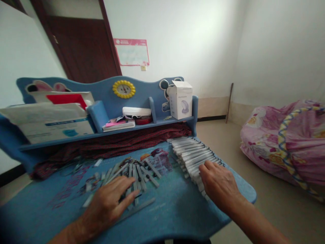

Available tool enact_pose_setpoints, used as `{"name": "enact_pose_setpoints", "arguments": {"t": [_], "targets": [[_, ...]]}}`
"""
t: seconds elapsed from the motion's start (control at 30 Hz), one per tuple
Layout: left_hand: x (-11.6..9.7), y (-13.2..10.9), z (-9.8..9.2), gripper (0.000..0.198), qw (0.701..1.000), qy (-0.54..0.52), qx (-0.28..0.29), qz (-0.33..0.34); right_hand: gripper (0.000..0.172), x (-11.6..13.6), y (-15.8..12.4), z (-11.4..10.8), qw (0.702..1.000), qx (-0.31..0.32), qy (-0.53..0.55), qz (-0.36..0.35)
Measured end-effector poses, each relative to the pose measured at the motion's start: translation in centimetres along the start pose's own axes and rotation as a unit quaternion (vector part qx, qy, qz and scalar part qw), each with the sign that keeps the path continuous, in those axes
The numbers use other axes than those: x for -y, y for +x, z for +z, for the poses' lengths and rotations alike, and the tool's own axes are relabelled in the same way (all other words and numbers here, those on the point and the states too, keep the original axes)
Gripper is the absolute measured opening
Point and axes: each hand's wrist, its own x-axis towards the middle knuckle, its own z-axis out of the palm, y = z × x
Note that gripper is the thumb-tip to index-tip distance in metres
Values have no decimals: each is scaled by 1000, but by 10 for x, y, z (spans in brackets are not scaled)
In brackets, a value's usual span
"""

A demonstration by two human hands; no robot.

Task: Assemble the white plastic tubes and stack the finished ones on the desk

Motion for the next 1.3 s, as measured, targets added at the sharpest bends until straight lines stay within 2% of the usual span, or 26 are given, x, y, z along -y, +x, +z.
{"name": "enact_pose_setpoints", "arguments": {"t": [0.07,0.1,0.17,0.23,0.37,0.6,0.8,0.93,1.07,1.3], "targets": [[-16,-4,0,27,994,-29,9,106,13,-10,-6,6,1000,-5,-8,-8],[-24,-4,-1,25,990,-41,31,133,13,-13,-9,8,1000,-5,-8,-13],[-33,-3,-4,19,985,-51,74,146,14,-15,-12,14,1000,-1,-4,-21],[-36,-1,-4,13,985,-47,79,148,14,-15,-14,18,1000,3,-3,-23],[-28,0,3,16,991,-2,56,124,12,-15,-16,25,1000,-3,1,-25],[-10,-1,9,17,995,84,51,-4,13,-16,-16,23,1000,16,5,-18],[7,-3,12,18,987,136,43,-72,17,-13,-13,18,1000,24,-13,-12],[14,-5,15,17,989,130,23,-71,19,-12,-12,16,999,32,-11,-13],[10,-5,13,17,991,124,-10,-45,20,-12,-11,15,999,35,-1,-21],[4,-7,15,16,993,117,-3,-6,19,-12,-7,14,999,1,-15,-39]]}}
